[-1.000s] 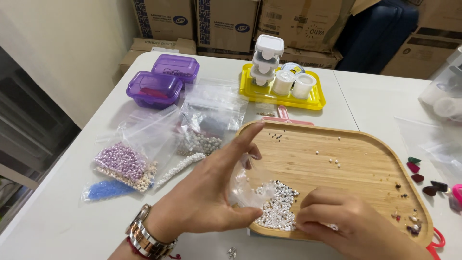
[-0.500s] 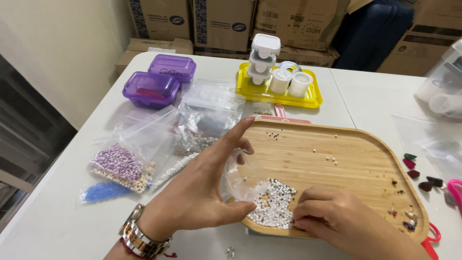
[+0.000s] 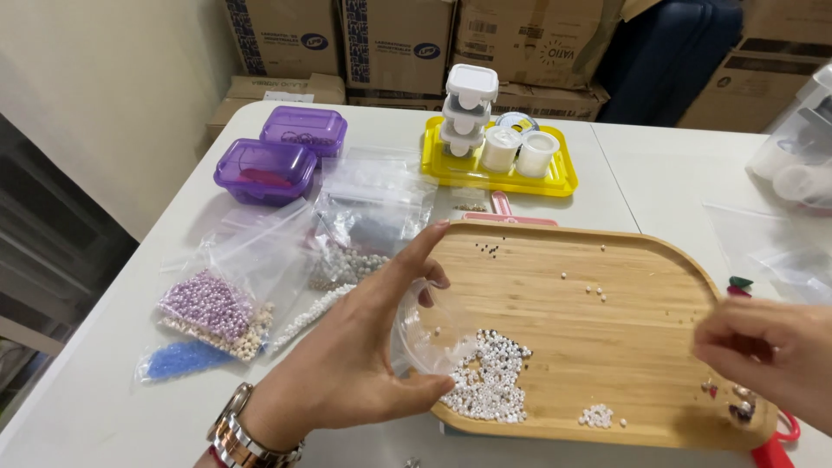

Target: Picking up small white beads from a wooden tray and placing them into a small plastic bag

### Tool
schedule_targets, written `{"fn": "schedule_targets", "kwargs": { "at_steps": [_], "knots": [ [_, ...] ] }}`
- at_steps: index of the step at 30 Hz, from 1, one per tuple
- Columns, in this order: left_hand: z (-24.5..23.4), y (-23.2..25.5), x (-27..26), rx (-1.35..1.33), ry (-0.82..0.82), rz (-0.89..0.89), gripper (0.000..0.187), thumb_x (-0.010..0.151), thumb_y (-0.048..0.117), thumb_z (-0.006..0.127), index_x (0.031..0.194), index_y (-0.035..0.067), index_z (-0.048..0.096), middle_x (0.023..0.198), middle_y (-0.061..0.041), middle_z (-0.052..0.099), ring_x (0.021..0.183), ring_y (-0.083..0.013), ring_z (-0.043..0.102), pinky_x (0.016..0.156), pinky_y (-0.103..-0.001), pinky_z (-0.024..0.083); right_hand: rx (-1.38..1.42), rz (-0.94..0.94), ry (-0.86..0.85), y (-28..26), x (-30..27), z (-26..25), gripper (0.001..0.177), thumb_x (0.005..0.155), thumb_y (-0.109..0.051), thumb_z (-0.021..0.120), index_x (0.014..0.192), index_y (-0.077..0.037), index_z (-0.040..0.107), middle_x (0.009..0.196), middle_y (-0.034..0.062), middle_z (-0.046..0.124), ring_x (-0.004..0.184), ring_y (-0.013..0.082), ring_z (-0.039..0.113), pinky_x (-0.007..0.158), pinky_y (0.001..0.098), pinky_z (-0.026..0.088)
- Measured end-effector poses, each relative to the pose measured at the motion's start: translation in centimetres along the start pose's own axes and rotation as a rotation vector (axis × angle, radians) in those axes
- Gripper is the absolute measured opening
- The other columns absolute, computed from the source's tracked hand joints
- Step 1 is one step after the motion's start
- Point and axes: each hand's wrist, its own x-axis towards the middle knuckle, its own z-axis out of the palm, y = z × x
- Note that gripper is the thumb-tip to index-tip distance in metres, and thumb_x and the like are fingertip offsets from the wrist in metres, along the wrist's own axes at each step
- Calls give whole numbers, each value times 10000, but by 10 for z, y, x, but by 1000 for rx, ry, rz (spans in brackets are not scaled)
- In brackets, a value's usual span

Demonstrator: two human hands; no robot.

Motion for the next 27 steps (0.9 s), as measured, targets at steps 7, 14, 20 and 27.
{"fn": "schedule_targets", "kwargs": {
  "at_steps": [7, 14, 20, 27],
  "knots": [
    [6, -4, 2, 11, -21, -26, 1158, 706, 294, 817, 1642, 207, 141, 1263, -61, 590, 1040, -221, 654, 947, -344, 497, -157, 158, -170, 111, -33, 22, 158, 689, -356, 865, 555, -274, 876, 497, -103, 697, 465, 85, 607, 506, 226, 506],
    [6, -4, 3, 44, -40, 10, 1147, 714, 311, 798, 1640, 186, 133, 1284, -97, 606, 1116, -268, 654, 1012, -382, 450, 3, -139, 27, -44, 23, 4, 125, 750, -302, 794, 824, -245, 876, 845, -155, 856, 572, 49, 714, 597, 203, 593],
    [5, -4, 4, 35, -41, 9, 1159, 699, 275, 823, 1633, 190, 142, 1272, -89, 594, 1116, -255, 653, 1019, -368, 460, 105, -418, -305, -114, 67, 50, 356, 884, -221, 738, 1232, -190, 666, 845, -96, 813, 708, 95, 802, 688, 282, 611],
    [3, 0, 5, -14, -85, -53, 1150, 696, 291, 812, 1640, 181, 165, 1336, -105, 605, 1253, -278, 614, 1047, -374, 418, 89, -67, -504, -107, 68, 62, 777, 786, -120, 804, 1441, -427, 521, 837, -154, 855, 737, 56, 801, 745, 231, 602]
  ]
}}
